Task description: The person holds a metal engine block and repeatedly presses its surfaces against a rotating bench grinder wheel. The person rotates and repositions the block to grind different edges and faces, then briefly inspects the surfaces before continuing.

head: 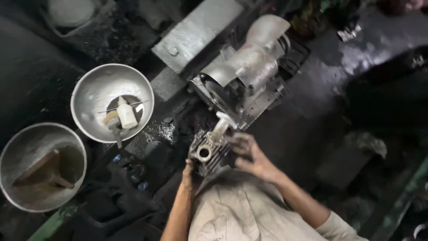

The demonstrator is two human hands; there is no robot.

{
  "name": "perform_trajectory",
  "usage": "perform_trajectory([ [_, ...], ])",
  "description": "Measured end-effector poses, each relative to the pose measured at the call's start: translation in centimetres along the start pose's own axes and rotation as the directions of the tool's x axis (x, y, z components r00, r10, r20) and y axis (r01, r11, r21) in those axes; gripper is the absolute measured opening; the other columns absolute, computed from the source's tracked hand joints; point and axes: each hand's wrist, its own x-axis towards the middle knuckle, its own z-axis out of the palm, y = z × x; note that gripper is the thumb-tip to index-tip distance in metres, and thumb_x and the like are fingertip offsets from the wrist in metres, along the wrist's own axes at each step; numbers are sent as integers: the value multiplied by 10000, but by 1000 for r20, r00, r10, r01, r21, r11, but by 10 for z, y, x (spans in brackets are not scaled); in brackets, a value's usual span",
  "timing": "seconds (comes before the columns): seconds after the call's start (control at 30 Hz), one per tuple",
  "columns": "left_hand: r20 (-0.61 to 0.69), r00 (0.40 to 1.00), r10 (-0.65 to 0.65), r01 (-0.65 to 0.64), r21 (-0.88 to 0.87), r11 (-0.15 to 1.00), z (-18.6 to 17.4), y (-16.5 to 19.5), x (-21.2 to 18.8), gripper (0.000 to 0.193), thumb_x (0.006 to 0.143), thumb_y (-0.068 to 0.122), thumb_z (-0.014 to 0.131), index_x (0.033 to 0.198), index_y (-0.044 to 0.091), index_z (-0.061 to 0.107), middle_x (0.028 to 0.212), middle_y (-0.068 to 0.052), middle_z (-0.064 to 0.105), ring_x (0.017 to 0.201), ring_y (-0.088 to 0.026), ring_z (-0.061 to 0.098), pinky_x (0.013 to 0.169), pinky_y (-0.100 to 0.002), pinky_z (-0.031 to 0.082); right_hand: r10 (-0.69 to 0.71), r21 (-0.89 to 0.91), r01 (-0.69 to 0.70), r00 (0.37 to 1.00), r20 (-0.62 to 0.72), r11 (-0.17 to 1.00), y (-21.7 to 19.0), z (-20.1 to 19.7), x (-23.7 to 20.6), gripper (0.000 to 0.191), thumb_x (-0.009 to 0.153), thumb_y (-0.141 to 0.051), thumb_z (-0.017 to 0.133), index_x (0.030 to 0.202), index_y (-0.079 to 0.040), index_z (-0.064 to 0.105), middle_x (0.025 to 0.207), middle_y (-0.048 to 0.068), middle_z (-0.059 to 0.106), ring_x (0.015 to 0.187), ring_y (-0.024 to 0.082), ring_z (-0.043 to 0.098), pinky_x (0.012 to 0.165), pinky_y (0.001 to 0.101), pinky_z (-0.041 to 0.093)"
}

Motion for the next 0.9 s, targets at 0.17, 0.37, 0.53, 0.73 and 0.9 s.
perform_trajectory([
  [0.17,68,993,99,-112,227,967,25,31,13,892,834,451,767,1571,105,404,1521,-102,522,1389,-267,509,1167,-430,394,-2,-8,-1,930,-368,1000,-8,-18,23,497,1032,-382,474,1424,-90,562,1348,30,657,1264,141,574,1119,273,405],
  [0.37,-7,1000,6,-3,346,938,45,35,43,753,899,402,693,1531,54,476,1465,-135,590,1329,-287,578,1118,-435,460,-17,-169,-111,786,-618,979,8,-33,52,447,1025,-355,675,1195,53,739,1077,129,689,984,175,565,890,355,468],
  [0.53,-84,989,-121,134,173,976,58,34,70,665,904,452,631,1462,110,512,1409,-99,617,1279,-291,602,1080,-477,493,292,236,-187,770,-567,953,6,-33,75,454,1011,-382,520,1235,-21,679,1146,54,740,1092,125,641,1009,302,434],
  [0.73,-84,977,-197,202,44,978,64,44,86,570,908,459,601,1367,121,585,1248,-138,682,1118,-351,638,908,-537,504,128,189,-22,811,-570,982,3,-24,93,392,1025,-310,570,1183,31,682,1085,76,733,1046,142,639,1009,305,444],
  [0.9,-55,991,-122,124,36,992,67,47,99,552,923,399,645,1374,85,589,1295,-99,672,1207,-286,629,1058,-467,502,-42,111,126,824,-566,986,-5,-23,87,345,1053,-290,600,1069,35,715,978,30,710,921,102,600,875,288,458],
])
